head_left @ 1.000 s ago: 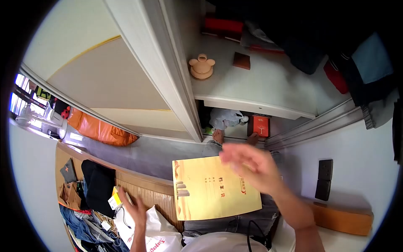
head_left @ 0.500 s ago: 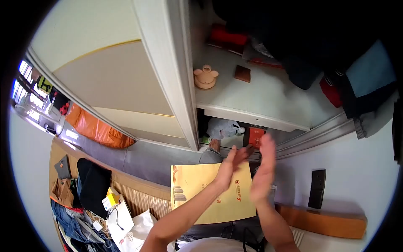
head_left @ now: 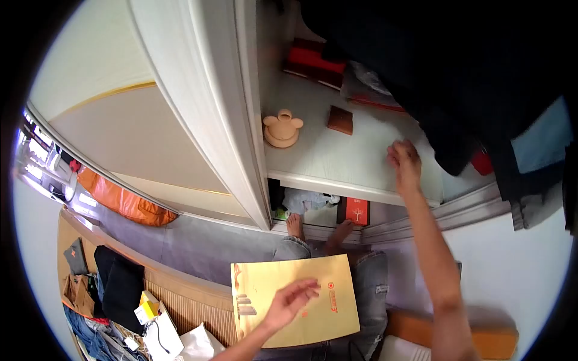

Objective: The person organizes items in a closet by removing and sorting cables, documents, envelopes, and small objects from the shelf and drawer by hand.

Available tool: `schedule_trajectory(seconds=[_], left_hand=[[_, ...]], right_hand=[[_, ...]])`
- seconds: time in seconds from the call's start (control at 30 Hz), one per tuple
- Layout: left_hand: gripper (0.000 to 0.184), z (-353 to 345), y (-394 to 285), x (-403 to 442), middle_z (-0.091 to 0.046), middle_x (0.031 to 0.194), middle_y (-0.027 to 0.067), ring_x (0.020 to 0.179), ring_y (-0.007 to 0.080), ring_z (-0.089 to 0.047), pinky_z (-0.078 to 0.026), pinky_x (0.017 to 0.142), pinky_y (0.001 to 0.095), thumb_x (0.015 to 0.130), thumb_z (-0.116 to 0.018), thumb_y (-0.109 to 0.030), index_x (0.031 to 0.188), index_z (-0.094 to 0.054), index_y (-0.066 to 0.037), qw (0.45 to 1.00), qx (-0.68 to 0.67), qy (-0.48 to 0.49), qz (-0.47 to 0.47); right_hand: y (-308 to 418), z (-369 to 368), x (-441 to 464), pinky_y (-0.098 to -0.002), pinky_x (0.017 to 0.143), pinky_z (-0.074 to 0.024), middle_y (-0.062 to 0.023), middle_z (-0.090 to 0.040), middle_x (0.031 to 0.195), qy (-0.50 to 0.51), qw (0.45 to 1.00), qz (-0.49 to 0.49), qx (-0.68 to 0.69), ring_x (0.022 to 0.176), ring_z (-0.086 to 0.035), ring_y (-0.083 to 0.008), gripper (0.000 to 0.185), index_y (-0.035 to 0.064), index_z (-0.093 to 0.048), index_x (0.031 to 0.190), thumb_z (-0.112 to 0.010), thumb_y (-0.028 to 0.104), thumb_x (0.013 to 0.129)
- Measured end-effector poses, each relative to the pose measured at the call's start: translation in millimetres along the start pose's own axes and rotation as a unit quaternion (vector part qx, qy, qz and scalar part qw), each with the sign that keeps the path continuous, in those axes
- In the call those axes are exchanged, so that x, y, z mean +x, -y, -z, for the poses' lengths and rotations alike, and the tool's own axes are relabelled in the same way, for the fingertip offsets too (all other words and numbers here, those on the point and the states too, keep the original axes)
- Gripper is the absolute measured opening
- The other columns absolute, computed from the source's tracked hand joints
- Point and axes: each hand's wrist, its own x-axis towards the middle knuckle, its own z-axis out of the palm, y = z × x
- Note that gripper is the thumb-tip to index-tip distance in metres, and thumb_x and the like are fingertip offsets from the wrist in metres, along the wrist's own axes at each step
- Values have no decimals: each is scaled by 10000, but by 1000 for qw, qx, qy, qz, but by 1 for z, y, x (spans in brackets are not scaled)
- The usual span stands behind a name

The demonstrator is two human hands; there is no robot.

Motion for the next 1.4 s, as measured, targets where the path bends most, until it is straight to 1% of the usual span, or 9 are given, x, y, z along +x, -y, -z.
schedule_trajectory(seconds=[0.13,0.17,0.23,0.3,0.33,0.57,0.9,1.33,1.4], left_hand=[[347,-4,25,-13,-609,1125,77,993,146,-588,-440,921,275,918,-525,-13,1264,-496,2,1000,1,18,-20],[311,-7,32,-14,-605,1127,92,982,168,-602,-463,890,296,937,-511,-78,1238,-514,1,1000,15,13,-24],[305,-9,22,-19,-592,1144,94,1049,171,-567,-443,916,293,925,-528,-41,1224,-524,23,999,-23,16,18],[426,-7,33,-18,-595,1134,104,1024,194,-574,-462,898,310,896,-617,-231,1229,-519,15,998,-62,9,-9],[373,-5,38,-17,-598,1117,76,1013,157,-572,-459,893,290,937,-564,-242,1230,-524,-15,999,-30,7,-24],[332,-8,51,-17,-594,1133,87,1061,165,-560,-450,908,292,935,-544,-106,1254,-512,-19,998,-45,16,31],[285,-24,48,-25,-633,1033,31,880,104,-575,-465,729,241,896,-582,-108,1177,-592,-61,997,64,31,-25],[281,-40,30,-58,-634,1020,58,909,139,-584,-468,798,266,911,-571,-146,1169,-579,-35,991,88,64,-74],[278,-40,30,-65,-632,1019,67,926,147,-584,-463,828,274,916,-565,-138,1169,-574,-22,993,76,56,-75]], right_hand=[[-10,-2,127,-305,761,-495,-87,-612,1034,-7,999,-14,-47,853,-597,-174,345,25,-542,1157,-625,189,865],[-13,-5,151,-307,764,-495,-87,-611,1037,-11,997,-14,-69,858,-597,-175,347,25,-541,1159,-623,192,866],[-18,-7,191,-311,772,-495,-86,-609,1045,-22,994,-14,-110,868,-596,-178,351,27,-539,1161,-620,199,866],[-21,-11,216,-315,780,-495,-86,-608,1053,-30,989,-15,-142,878,-595,-182,356,29,-538,1164,-616,206,866],[-24,-7,230,-317,784,-495,-86,-607,1057,-40,986,-19,-162,882,-595,-183,358,30,-537,1166,-614,210,866],[-30,-3,265,-331,811,-494,-83,-601,1084,-60,983,-39,-169,916,-593,-194,373,36,-531,1176,-602,233,867],[-6,21,217,-351,850,-494,-80,-593,1123,-25,997,-45,55,965,-590,-211,396,45,-523,1191,-584,267,868],[10,40,50,-377,901,-493,-76,-583,1173,122,919,-101,362,1027,-587,-232,428,57,-513,1209,-561,312,870],[8,38,-1,-402,935,-470,-85,-563,1213,57,930,-106,347,1069,-567,-256,449,55,-508,1213,-551,325,857]])
